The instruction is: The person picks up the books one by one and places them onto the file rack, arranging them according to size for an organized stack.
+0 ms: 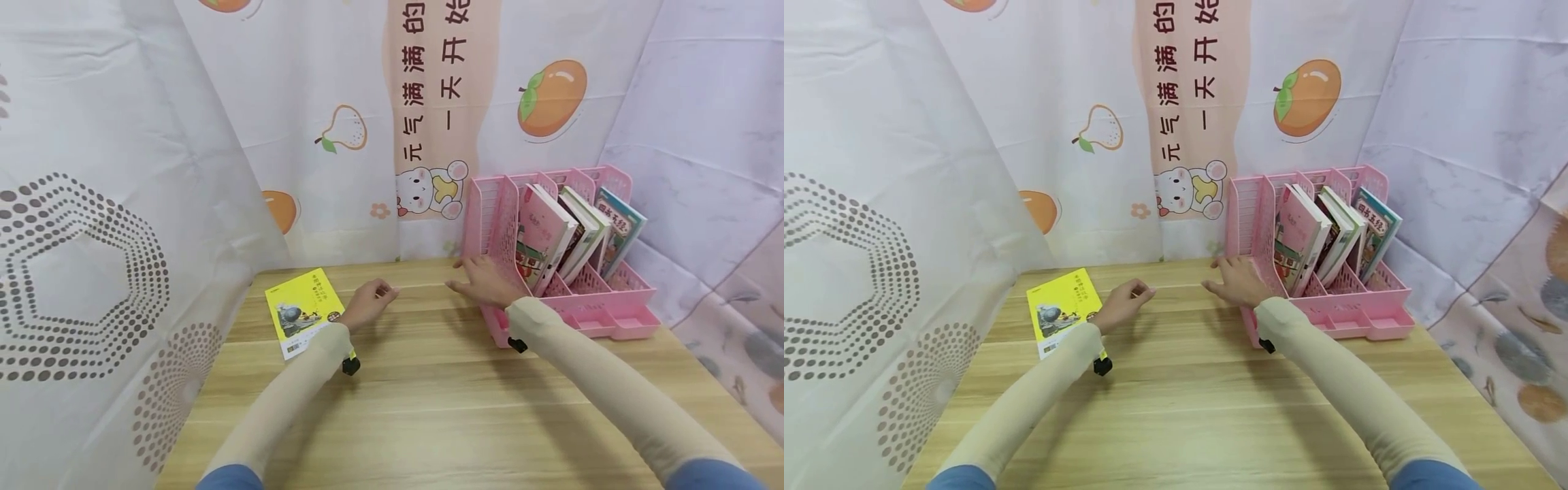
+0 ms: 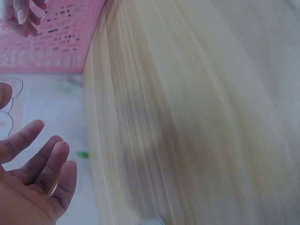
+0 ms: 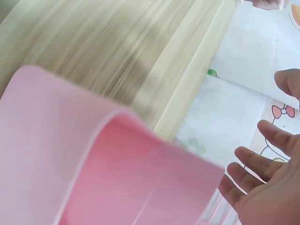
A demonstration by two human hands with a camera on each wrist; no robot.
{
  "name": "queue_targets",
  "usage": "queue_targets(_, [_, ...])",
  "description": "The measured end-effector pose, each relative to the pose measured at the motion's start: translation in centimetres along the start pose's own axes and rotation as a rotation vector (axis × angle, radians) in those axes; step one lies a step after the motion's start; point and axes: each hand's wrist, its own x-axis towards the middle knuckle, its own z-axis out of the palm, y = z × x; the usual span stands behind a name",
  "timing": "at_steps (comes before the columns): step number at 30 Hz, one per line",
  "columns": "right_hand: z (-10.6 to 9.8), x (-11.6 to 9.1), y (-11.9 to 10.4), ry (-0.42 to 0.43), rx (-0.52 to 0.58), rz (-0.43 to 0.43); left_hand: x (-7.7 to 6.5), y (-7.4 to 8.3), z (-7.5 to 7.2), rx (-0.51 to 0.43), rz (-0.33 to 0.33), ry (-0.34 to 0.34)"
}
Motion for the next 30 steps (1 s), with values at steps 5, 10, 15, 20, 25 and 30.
queue_targets(5, [0.8, 0.5, -0.9, -0.047, -0.019, -0.011, -0.8, -1.6, -1.2, 0.022, -0.049, 0.016])
queue_targets(10, [1.5, 0.8, -1.7, -0.071, -0.009, -0.031, -2.0, -2.6, -2.5, 0.005, -0.071, 0.054])
queue_targets(15, [2.3, 1.1, -2.6, -0.069, -0.006, -0.063, -2.9, -3.4, -3.4, -0.017, -0.080, 0.067])
queue_targets(20, [3.1, 1.8, -3.4, -0.112, -0.002, -0.066, -3.6, -4.5, -4.3, 0.005, -0.092, 0.074])
queue_targets(25, [3.8, 2.3, -4.4, -0.146, -0.009, -0.070, -4.7, -5.5, -5.4, 0.012, -0.113, 0.104])
queue_targets(30, [4.5, 2.6, -5.6, -0.154, -0.011, -0.087, -5.7, -6.8, -6.0, 0.025, -0.149, 0.122])
